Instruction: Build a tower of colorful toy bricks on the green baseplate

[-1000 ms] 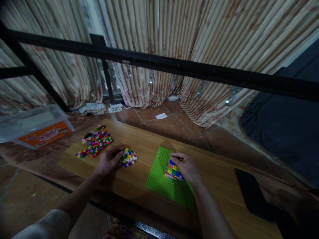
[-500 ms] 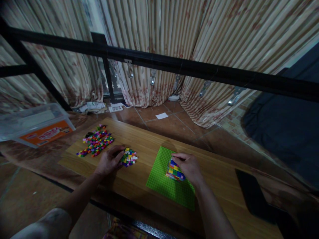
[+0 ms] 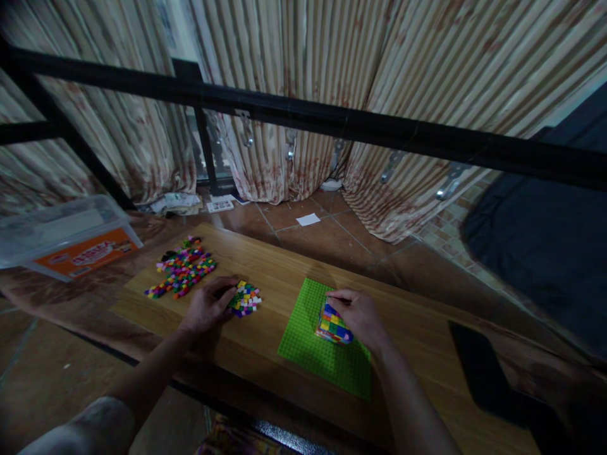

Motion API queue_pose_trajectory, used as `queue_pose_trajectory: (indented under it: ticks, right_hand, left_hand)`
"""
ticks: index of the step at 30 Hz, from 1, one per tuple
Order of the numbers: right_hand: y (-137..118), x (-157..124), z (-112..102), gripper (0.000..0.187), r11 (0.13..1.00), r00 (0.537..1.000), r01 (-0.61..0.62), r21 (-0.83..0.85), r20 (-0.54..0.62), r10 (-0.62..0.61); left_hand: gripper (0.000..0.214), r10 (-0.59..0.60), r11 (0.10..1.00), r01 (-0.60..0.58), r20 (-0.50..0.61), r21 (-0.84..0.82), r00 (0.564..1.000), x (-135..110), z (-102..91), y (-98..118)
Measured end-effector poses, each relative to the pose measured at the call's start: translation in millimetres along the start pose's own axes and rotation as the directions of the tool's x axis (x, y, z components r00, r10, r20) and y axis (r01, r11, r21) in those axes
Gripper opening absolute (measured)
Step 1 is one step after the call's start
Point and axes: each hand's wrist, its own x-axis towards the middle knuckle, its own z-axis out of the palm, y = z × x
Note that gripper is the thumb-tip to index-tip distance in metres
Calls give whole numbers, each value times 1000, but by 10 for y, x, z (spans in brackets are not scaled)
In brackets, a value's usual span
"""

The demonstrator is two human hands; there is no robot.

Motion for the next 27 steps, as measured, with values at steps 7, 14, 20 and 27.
queue_pose_trajectory:
  ticks: [7, 14, 20, 27]
  right_hand:
    - [-2, -3, 18, 27, 1000, 1000, 9, 4, -16, -9]
    - [50, 5, 38, 33, 995, 1000, -28, 95, -3, 28]
    - [103, -57, 35, 41, 980, 1000, 2, 197, 25, -7]
    - [-68, -333, -51, 32, 973, 882, 204, 109, -452, -134]
  left_hand:
    - [28, 11, 1000, -11, -12, 14, 1000, -15, 0, 4]
    - [29, 14, 1000, -14, -10, 10, 1000, -1, 17, -69]
    - [27, 15, 1000, -15, -27, -10, 1000, 16, 46, -114]
    - [25, 28, 1000, -28, -34, 8, 999, 20, 30, -29]
